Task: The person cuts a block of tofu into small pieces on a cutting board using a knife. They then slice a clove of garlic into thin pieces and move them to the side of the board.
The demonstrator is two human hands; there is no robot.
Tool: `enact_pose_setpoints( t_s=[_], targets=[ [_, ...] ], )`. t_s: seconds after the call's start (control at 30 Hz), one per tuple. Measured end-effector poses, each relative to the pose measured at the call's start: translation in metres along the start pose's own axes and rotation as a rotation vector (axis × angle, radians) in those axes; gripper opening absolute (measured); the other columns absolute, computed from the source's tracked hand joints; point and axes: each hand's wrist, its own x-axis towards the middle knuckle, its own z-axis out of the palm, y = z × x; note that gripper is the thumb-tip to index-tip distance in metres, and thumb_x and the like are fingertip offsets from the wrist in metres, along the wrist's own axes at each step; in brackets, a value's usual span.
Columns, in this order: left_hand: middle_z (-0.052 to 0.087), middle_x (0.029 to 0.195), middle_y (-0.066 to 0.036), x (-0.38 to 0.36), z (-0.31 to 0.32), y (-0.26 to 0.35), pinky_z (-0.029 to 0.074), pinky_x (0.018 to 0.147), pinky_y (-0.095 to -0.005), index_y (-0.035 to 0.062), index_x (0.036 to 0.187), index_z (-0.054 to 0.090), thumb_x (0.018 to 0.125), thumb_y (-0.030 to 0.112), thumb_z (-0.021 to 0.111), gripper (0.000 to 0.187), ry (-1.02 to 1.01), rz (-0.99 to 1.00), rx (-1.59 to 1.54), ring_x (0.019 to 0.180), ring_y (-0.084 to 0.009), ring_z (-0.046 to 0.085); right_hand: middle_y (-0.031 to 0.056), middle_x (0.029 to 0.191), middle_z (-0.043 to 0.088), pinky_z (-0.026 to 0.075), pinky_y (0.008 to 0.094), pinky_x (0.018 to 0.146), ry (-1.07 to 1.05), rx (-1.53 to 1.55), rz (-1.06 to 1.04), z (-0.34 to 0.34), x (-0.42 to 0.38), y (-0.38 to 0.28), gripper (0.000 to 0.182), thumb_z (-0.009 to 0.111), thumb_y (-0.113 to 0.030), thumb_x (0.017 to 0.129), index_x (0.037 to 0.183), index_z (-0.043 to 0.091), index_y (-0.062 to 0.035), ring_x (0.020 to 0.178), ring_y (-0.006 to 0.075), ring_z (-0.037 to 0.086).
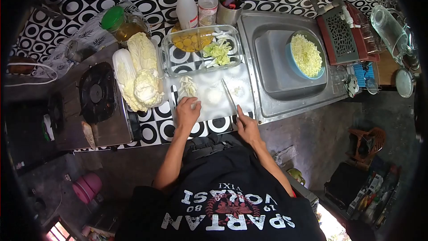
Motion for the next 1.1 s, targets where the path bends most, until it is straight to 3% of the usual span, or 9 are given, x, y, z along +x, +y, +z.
enact_pose_setpoints(
  t_s=[0.03, 0.13, 0.23, 0.43, 0.53, 0.67, 0.73, 0.87, 1.1],
  targets=[
    [0.063, 0.083, -0.011, -0.001, -0.002, -0.001, 0.049, 0.072, -0.0377, 0.0054, 0.09, 0.067, 0.072, 0.017, 0.069, 0.021, -0.072, -0.095, 0.014, 0.08, -0.0305, 0.061, 0.0165, 0.066, 0.056, 0.046, 0.0352, 0.061, -0.022, -0.004, -0.047, -0.002, 0.0, -0.003, 0.053, 0.053, -0.001, 0.08, 0.132, 0.046, -0.0066, 0.058, 0.0284, 0.056],
    [0.064, 0.086, -0.01, 0.0, -0.003, 0.002, 0.048, 0.074, -0.0383, 0.0057, 0.089, 0.067, 0.074, 0.019, 0.068, 0.02, -0.117, -0.107, 0.092, 0.086, -0.0293, 0.06, 0.0168, 0.067, 0.056, 0.046, 0.0353, 0.062, -0.175, 0.017, -0.102, 0.001, -0.004, 0.001, 0.052, 0.053, -0.001, 0.08, 0.131, 0.046, -0.0065, 0.059, 0.0284, 0.057],
    [0.065, 0.088, -0.01, 0.002, -0.003, 0.007, 0.048, 0.076, -0.0386, 0.0072, 0.089, 0.067, 0.075, 0.021, 0.067, 0.02, -0.119, -0.146, 0.161, 0.089, -0.0285, 0.06, 0.0172, 0.069, 0.057, 0.047, 0.0354, 0.063, -0.135, 0.009, -0.059, 0.005, -0.008, 0.003, 0.054, 0.052, -0.001, 0.08, 0.133, 0.045, -0.0079, 0.062, 0.0301, 0.058],
    [0.065, 0.081, -0.01, 0.005, -0.002, 0.008, 0.049, 0.071, -0.0399, 0.0063, 0.082, 0.067, 0.075, 0.02, 0.063, 0.016, -0.091, -0.194, 0.178, 0.081, -0.0304, 0.062, 0.0177, 0.07, 0.056, 0.046, 0.035, 0.065, -0.097, 0.016, 0.004, 0.002, -0.01, 0.0, 0.056, 0.05, 0.0, 0.079, 0.135, 0.043, -0.0094, 0.065, 0.0315, 0.058],
    [0.065, 0.076, -0.013, 0.007, -0.004, 0.007, 0.049, 0.064, -0.0394, 0.0043, 0.08, 0.067, 0.071, 0.015, 0.066, 0.014, -0.073, -0.104, 0.257, 0.069, -0.032, 0.062, 0.0182, 0.07, 0.056, 0.046, 0.0345, 0.065, -0.11, -0.004, -0.007, -0.001, -0.012, -0.001, 0.057, 0.049, 0.0, 0.079, 0.135, 0.042, -0.0092, 0.065, 0.0318, 0.058],
    [0.064, 0.079, -0.011, 0.008, -0.008, 0.02, 0.05, 0.067, -0.0391, 0.0073, 0.077, 0.067, 0.071, 0.018, 0.063, 0.013, -0.139, -0.167, 0.222, 0.075, -0.0307, 0.062, 0.0185, 0.069, 0.056, 0.046, 0.0344, 0.064, -0.112, 0.017, -0.012, -0.001, -0.013, -0.002, 0.056, 0.05, -0.001, 0.081, 0.135, 0.041, -0.0088, 0.065, 0.0325, 0.058],
    [0.064, 0.078, -0.011, 0.007, 0.002, 0.02, 0.05, 0.066, -0.0385, 0.0075, 0.078, 0.068, 0.07, 0.015, 0.065, 0.012, -0.138, 0.014, -0.019, 0.073, -0.03, 0.062, 0.0186, 0.07, 0.057, 0.046, 0.0346, 0.064, -0.102, 0.018, -0.018, 0.004, -0.011, 0.002, 0.055, 0.051, -0.002, 0.082, 0.136, 0.041, -0.0087, 0.065, 0.0322, 0.059],
    [0.064, 0.077, -0.01, 0.01, 0.029, 0.025, 0.05, 0.067, -0.0369, 0.0084, 0.079, 0.068, 0.073, 0.013, 0.065, 0.009, -0.245, 0.061, -0.097, 0.074, -0.0286, 0.062, 0.0197, 0.071, 0.059, 0.047, 0.0348, 0.063, -0.031, 0.002, 0.045, 0.006, -0.001, 0.002, 0.052, 0.051, -0.006, 0.086, 0.136, 0.04, -0.0086, 0.062, 0.0313, 0.06],
    [0.064, 0.082, -0.008, 0.015, 0.043, 0.042, 0.05, 0.069, -0.0371, 0.0094, 0.086, 0.069, 0.073, 0.016, 0.067, 0.015, -0.306, 0.023, -0.02, 0.078, -0.0279, 0.062, 0.0203, 0.068, 0.059, 0.047, 0.0344, 0.062, -0.028, 0.033, 0.019, -0.004, 0.007, -0.016, 0.051, 0.052, -0.007, 0.087, 0.136, 0.039, -0.008, 0.06, 0.03, 0.061]
  ],
)
